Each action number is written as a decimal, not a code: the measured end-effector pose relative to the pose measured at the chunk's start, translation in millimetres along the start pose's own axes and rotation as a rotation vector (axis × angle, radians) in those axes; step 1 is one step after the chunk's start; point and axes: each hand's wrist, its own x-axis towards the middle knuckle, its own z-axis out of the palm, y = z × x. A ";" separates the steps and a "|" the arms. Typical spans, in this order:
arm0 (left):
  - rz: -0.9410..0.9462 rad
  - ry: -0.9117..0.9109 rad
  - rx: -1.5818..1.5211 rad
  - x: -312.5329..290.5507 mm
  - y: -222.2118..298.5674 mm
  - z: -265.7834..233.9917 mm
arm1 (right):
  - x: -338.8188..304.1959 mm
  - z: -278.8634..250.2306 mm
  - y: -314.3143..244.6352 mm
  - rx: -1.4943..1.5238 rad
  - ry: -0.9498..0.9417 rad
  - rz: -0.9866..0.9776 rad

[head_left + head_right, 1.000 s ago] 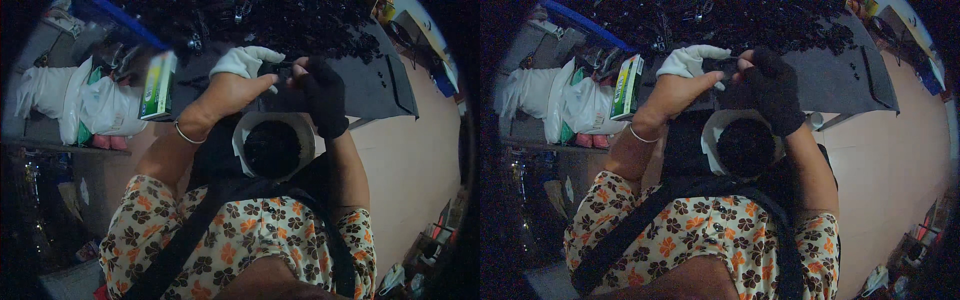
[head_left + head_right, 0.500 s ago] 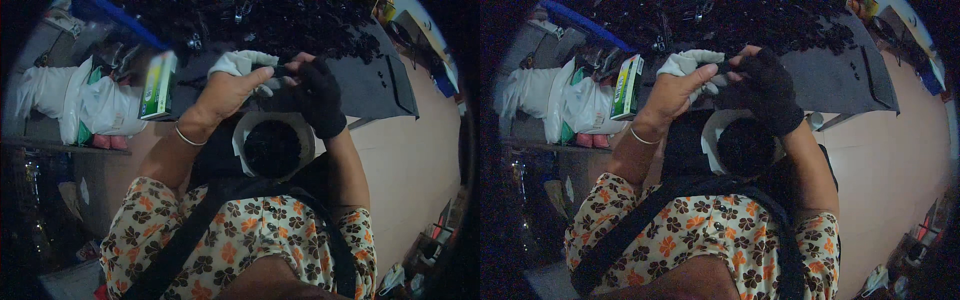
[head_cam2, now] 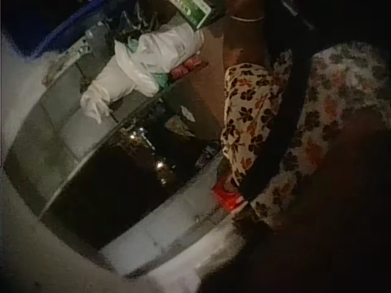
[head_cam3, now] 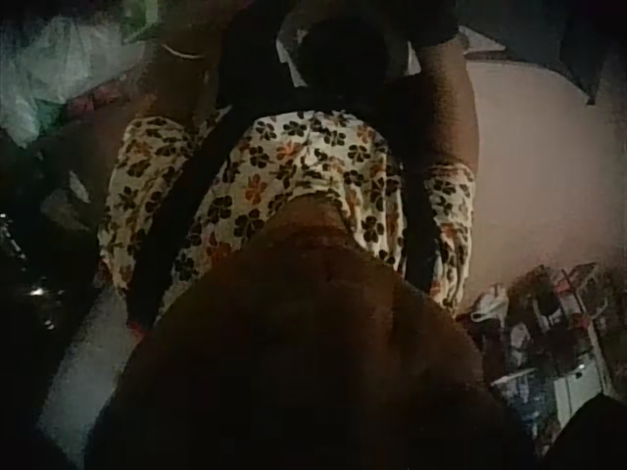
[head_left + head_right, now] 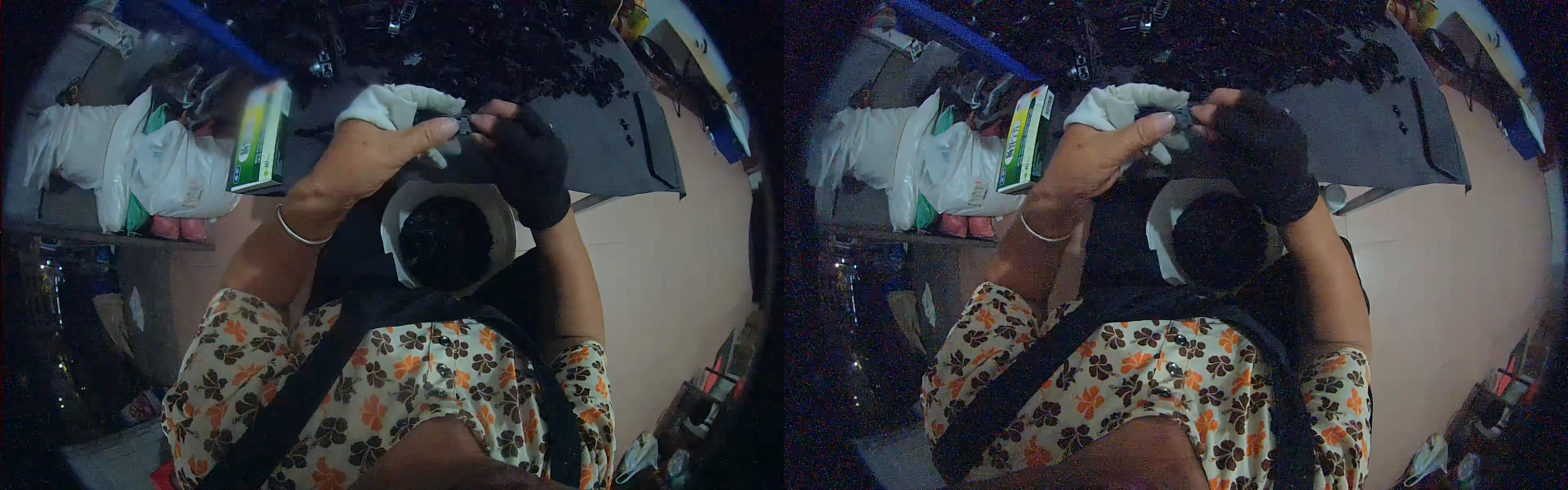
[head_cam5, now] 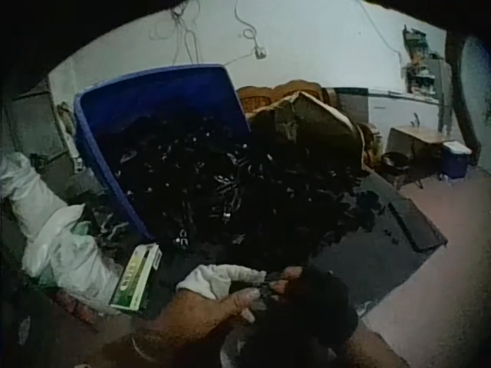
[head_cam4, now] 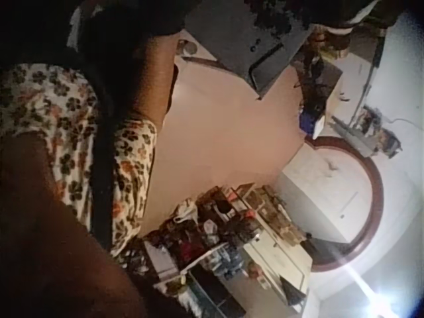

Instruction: Assembling small black plastic parts at a manufacturing workbench.

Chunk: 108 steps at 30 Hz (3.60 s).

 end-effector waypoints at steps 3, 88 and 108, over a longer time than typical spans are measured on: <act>0.012 0.043 0.038 1.1 -4.7 0.8 | -2.6 1.5 3.6 0.087 0.017 0.003; 0.110 0.043 0.337 -2.9 -2.3 -6.0 | 6.0 -5.4 -6.4 0.044 -0.147 -0.043; 0.510 0.202 0.607 -22.0 -29.0 13.5 | 2.1 11.2 -36.7 0.804 -0.142 0.852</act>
